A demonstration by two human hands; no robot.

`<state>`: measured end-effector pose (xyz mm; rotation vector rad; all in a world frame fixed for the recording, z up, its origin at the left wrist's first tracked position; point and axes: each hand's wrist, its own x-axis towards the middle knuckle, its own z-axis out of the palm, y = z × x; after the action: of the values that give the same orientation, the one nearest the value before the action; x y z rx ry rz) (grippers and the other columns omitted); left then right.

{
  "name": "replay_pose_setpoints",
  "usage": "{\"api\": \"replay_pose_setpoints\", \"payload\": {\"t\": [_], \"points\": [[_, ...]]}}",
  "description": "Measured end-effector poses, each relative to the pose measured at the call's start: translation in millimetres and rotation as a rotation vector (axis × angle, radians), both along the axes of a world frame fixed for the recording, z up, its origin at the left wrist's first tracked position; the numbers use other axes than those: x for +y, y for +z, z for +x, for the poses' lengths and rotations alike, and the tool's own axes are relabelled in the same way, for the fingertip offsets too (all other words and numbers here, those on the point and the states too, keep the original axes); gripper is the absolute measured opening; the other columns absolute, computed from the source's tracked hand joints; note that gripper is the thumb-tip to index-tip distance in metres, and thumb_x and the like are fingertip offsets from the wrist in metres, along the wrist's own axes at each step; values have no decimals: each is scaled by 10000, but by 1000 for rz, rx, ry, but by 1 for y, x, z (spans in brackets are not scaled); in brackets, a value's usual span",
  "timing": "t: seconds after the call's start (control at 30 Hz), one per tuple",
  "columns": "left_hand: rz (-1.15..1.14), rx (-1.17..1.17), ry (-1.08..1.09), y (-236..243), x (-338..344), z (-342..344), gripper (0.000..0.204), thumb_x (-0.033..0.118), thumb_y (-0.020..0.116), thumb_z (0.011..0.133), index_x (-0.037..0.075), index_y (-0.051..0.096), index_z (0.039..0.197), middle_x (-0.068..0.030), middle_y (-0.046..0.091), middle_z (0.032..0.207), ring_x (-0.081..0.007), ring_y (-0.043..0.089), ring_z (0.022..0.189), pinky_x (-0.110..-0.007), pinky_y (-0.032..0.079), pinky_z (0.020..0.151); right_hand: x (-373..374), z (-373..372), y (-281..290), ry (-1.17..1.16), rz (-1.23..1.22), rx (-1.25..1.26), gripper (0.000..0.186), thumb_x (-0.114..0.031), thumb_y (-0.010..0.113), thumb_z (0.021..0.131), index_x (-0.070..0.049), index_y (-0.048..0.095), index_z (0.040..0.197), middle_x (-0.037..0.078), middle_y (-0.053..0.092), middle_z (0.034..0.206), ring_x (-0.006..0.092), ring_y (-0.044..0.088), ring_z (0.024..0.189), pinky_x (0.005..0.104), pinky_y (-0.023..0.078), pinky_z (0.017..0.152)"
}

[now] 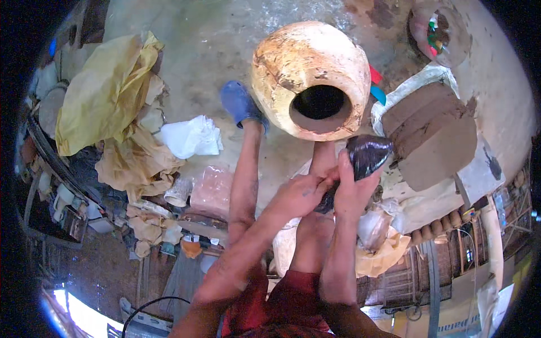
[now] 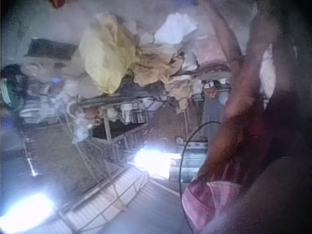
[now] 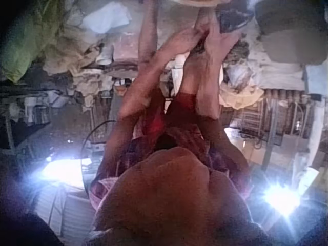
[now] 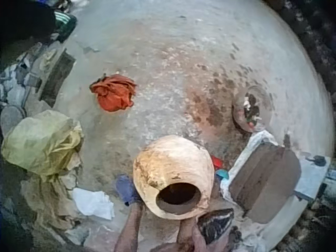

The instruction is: The person uses a scraper and their hands to clean and refine the surface of a large clay pot, then places it among many other similar pots on the floor before covering one with a large piece of plastic sheeting.

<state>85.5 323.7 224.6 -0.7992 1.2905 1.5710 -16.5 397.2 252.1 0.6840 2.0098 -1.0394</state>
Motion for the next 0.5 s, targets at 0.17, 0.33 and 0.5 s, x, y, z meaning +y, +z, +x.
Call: {"api": "replay_pose_setpoints", "payload": {"t": [0.17, 0.33, 0.5], "points": [[-10, 17, 126, -7, -102, 64, 393, 350, 757, 949, 32, 785, 1179, -223, 759, 1227, -310, 730, 1143, -424, 554, 992, -18, 3, -16, 284, 29, 126, 520, -226, 707, 996, 9, 453, 1384, 180, 609, 1189, 287, 592, 1111, 421, 473, 1020], [-588, 145, 819, -23, -148, 5, 489, 335, 789, 917, -8, 731, 1261, -224, 697, 1330, -324, 651, 1267, -420, 533, 1027, -62, -2, -46, 560, 123, 68, 475, -288, 520, 1067, 40, 440, 1401, 382, 640, 1277, 554, 625, 1196, 583, 451, 1031], [-1064, 701, 539, -107, -139, -84, 510, 278, 688, 1017, -45, 618, 1406, -234, 669, 1396, -387, 596, 1347, -448, 423, 1165, -92, -36, -112, 692, 320, -147, 437, -289, 521, 1046, -33, 578, 1395, 422, 602, 1351, 580, 585, 1264, 598, 452, 1086]]}}
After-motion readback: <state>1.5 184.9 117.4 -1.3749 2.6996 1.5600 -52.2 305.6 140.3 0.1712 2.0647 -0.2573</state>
